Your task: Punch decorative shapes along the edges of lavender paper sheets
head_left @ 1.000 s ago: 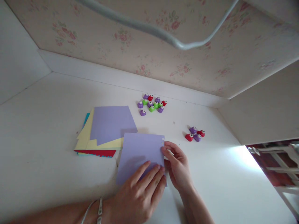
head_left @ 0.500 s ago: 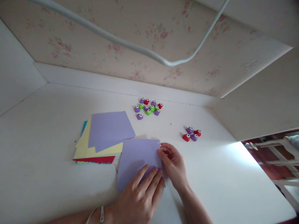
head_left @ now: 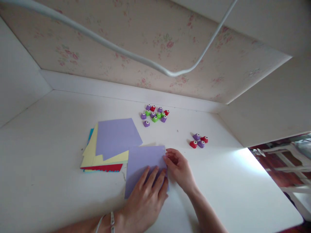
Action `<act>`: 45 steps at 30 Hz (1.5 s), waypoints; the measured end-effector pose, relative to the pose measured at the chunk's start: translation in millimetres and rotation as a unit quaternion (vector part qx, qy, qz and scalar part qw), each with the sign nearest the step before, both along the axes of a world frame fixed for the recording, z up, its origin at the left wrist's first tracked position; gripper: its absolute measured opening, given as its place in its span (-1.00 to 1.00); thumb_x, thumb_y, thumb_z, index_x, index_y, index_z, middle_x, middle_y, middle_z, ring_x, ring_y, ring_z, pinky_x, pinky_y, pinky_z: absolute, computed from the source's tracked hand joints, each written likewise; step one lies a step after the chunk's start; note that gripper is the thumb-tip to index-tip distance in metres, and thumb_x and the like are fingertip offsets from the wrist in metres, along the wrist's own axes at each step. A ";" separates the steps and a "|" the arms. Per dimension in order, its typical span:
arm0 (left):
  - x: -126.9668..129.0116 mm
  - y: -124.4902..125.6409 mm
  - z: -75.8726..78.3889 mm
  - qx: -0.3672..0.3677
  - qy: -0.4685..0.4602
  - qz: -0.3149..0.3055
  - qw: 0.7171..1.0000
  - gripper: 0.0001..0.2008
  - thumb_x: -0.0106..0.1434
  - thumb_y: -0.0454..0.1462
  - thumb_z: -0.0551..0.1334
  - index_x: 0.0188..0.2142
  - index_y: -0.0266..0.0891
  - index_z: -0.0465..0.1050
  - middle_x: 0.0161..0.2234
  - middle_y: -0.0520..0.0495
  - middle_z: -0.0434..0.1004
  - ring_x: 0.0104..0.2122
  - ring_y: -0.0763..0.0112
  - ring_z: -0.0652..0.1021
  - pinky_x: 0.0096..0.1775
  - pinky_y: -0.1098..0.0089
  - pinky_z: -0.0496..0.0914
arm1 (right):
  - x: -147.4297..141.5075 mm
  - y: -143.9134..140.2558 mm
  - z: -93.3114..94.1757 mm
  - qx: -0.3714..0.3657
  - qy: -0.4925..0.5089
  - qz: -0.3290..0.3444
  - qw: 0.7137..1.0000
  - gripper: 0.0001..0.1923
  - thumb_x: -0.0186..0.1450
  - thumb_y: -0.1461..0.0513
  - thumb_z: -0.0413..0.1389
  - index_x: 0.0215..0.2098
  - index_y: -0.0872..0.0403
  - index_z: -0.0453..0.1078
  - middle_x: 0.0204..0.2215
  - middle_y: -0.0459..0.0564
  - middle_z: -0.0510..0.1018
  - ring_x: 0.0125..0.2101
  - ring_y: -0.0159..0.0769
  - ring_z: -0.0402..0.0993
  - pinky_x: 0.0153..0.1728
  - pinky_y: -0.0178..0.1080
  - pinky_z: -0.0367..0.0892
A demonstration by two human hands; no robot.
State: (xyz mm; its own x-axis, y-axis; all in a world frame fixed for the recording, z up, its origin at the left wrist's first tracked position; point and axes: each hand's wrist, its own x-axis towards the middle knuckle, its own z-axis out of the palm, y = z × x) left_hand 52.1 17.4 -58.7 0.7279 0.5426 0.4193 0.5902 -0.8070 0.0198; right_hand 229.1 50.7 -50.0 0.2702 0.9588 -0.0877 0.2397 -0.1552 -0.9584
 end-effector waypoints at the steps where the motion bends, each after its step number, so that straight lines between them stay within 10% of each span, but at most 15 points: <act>1: 0.0 0.2 -0.8 -0.006 0.002 0.002 1.000 -0.61 0.42 -0.08 0.08 0.10 -0.22 0.40 0.16 -0.10 0.38 0.17 0.15 0.37 0.23 0.06 0.05 | 2.5 3.3 2.7 -0.002 -0.020 0.008 1.000 -0.68 0.23 0.08 0.21 -0.10 0.05 0.42 -0.25 0.04 0.60 -0.33 -0.25 0.56 -0.30 -0.21 0.47; 6: -0.7 0.3 -3.5 -0.003 -0.003 -0.006 1.000 -0.64 0.43 -0.09 0.07 0.08 -0.20 0.40 0.15 -0.10 0.39 0.15 0.15 0.37 0.20 0.05 0.09 | 13.5 45.1 23.6 0.044 -0.185 0.032 0.981 -0.75 0.33 0.13 0.09 -0.09 0.04 0.45 -0.14 0.05 0.60 -0.24 -0.22 0.58 -0.29 -0.21 0.49; 13: -3.0 -2.8 -8.2 0.023 -0.001 -0.020 1.000 -0.64 0.40 -0.12 0.11 0.12 -0.18 0.36 0.12 -0.11 0.39 0.12 0.10 0.38 0.16 0.01 0.12 | 9.1 136.2 37.8 0.111 -0.463 0.145 0.867 -0.52 0.35 0.39 -0.06 0.21 0.07 0.35 0.20 0.06 0.41 0.14 -0.11 0.37 0.15 -0.08 0.30; 22: -6.2 -3.7 -0.9 0.033 -0.007 -0.044 0.998 -0.73 0.38 -0.15 0.14 0.05 -0.08 0.31 0.07 -0.10 0.40 0.08 0.12 0.41 0.15 -0.04 0.19 | 5.9 179.8 32.3 0.099 -0.550 0.230 0.797 -0.69 0.40 0.34 0.01 0.01 0.11 0.52 -0.02 0.10 0.59 -0.01 -0.15 0.48 0.07 -0.20 0.28; 31: -5.3 -4.9 -7.9 0.024 -0.010 -0.049 0.998 -0.73 0.38 -0.19 0.12 0.01 -0.24 0.35 0.05 -0.17 0.39 0.11 0.03 0.37 0.18 -0.10 0.14 | 22.9 144.6 37.8 0.086 -0.526 0.174 0.828 -0.72 0.45 0.24 -0.03 0.01 0.07 0.47 -0.08 0.09 0.61 -0.14 -0.17 0.55 -0.11 -0.22 0.36; 45: -1.8 -5.9 -3.4 0.008 -0.016 -0.013 1.000 -0.64 0.37 -0.20 0.12 0.15 -0.07 0.27 0.09 -0.13 0.39 0.10 0.04 0.43 0.15 -0.05 0.25 | 32.2 2.1 12.4 0.089 -0.129 0.026 0.987 -0.70 0.31 0.08 0.18 -0.06 0.04 0.48 -0.13 0.05 0.62 -0.16 -0.20 0.61 -0.12 -0.15 0.55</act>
State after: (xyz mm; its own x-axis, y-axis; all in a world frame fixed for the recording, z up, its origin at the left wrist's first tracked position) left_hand 50.3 11.5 -62.2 0.7276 0.5168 0.4512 0.5681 -0.8225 0.0259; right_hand 261.2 52.8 -37.7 0.2124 0.9657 0.1494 0.4829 0.0292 -0.8752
